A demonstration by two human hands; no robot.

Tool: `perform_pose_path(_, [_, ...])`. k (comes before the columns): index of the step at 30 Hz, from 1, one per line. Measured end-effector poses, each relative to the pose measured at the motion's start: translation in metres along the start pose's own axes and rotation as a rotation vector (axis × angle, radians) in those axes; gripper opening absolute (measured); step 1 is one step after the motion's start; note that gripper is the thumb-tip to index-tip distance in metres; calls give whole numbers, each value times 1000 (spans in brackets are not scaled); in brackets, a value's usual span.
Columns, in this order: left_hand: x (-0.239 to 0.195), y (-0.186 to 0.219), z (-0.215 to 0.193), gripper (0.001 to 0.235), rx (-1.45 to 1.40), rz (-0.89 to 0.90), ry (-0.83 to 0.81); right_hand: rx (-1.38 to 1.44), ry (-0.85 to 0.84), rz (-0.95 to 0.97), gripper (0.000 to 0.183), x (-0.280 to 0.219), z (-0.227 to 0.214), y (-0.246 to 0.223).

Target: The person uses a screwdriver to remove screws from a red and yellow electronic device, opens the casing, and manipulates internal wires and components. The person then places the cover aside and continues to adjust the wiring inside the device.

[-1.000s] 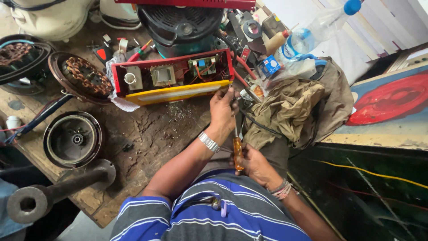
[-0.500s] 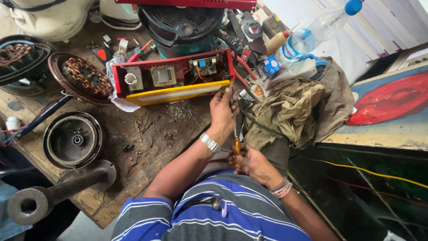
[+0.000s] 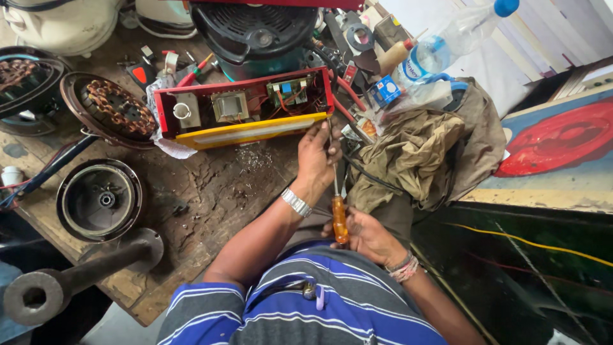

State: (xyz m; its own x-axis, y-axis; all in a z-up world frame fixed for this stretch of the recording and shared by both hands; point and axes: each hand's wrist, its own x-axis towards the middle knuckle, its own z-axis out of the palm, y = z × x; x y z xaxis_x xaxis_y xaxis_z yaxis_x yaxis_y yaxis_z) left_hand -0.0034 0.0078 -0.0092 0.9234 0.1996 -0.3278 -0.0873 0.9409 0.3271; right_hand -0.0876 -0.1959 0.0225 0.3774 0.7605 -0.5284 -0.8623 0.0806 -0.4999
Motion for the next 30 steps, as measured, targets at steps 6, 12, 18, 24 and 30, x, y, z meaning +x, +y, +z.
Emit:
perform_pose_path(6, [7,4,2,24,-5,-50,52,86,-36,17,39,2,3,-4])
perform_pose_path(12, [9,-3,2,22,-17,-74,139,59,49,-10,37,-1,-21,2])
perform_pose_path(18, [18,-16,-9,23,-87,-105,212,-11,93,-117,41,-26,-28,3])
perform_pose_path(24, [-30,20,-83,31,113,-59,263,-57,127,-284,40,-33,-36,6])
perform_pose_path(30, [-90,135,-203,16,-71,151,341,-51,255,-307,34,-16,-42,0])
